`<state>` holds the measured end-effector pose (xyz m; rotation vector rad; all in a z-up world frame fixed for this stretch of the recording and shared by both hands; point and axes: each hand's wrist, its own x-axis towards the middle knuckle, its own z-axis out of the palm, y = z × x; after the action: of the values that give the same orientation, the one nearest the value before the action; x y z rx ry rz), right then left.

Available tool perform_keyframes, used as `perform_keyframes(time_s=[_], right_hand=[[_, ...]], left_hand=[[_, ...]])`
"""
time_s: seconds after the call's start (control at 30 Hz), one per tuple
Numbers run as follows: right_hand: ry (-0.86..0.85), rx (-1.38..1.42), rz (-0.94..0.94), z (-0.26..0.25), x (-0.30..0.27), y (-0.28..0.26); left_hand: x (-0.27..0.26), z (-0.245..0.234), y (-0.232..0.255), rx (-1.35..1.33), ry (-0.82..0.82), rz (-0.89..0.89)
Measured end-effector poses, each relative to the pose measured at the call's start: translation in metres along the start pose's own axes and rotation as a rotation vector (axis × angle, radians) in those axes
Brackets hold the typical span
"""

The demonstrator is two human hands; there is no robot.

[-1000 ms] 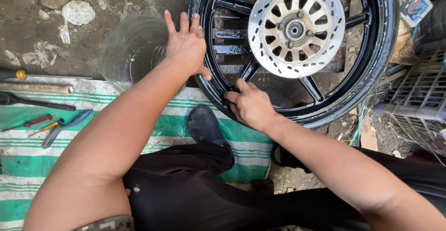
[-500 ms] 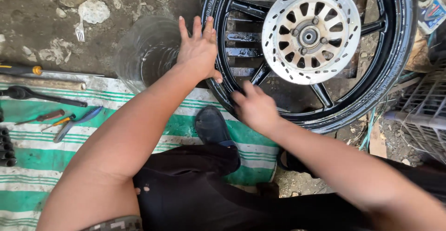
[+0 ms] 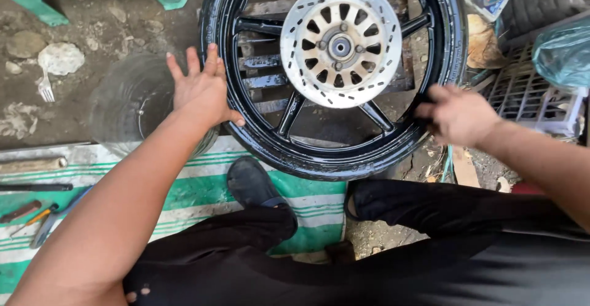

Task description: Cleaning a motorcycle wheel rim and spokes using a cloth and soapy water

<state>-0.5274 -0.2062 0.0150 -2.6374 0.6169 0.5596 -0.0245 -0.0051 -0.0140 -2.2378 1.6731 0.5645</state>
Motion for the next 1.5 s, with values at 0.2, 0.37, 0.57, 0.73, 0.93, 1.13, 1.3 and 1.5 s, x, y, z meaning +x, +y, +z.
perform_keyframes(time_s=[0.2, 0.37, 0.57, 0.73, 0.93, 1.13, 1.3, 1.5], right_hand=[[0.033, -0.681, -0.028, 0.017, -0.003, 0.003], [0.155, -0.791, 0.045, 0.030, 0.026, 0.078], [-0.077, -0.523, -0.096, 0.071, 0.036, 0.051], [-0.393, -0.632, 0.247, -0.003, 0.063, 0.030], [-0.313, -0.515, 0.283, 0.032, 0.074, 0.034], [-0.603, -0.291, 0.438, -0.045, 0.080, -0.077], [-0.280, 0.608, 0.788, -0.080, 0.062, -0.087], [-0.194, 0.525, 0.555, -0.062, 0.055, -0.072]], left_hand=[[0.006, 0.005, 0.002, 0.024, -0.020, -0.022], [0.007, -0.001, -0.001, -0.027, -0.037, -0.022], [0.006, 0.005, -0.004, -0.043, -0.023, -0.012], [0.001, -0.003, -0.003, -0.059, -0.030, -0.010], [0.004, -0.001, -0.008, -0.063, -0.027, -0.021], [0.015, 0.011, -0.014, 0.063, -0.036, -0.031], [0.024, 0.003, -0.016, 0.075, -0.091, -0.045], [0.026, 0.002, -0.013, 0.083, -0.068, -0.046]])
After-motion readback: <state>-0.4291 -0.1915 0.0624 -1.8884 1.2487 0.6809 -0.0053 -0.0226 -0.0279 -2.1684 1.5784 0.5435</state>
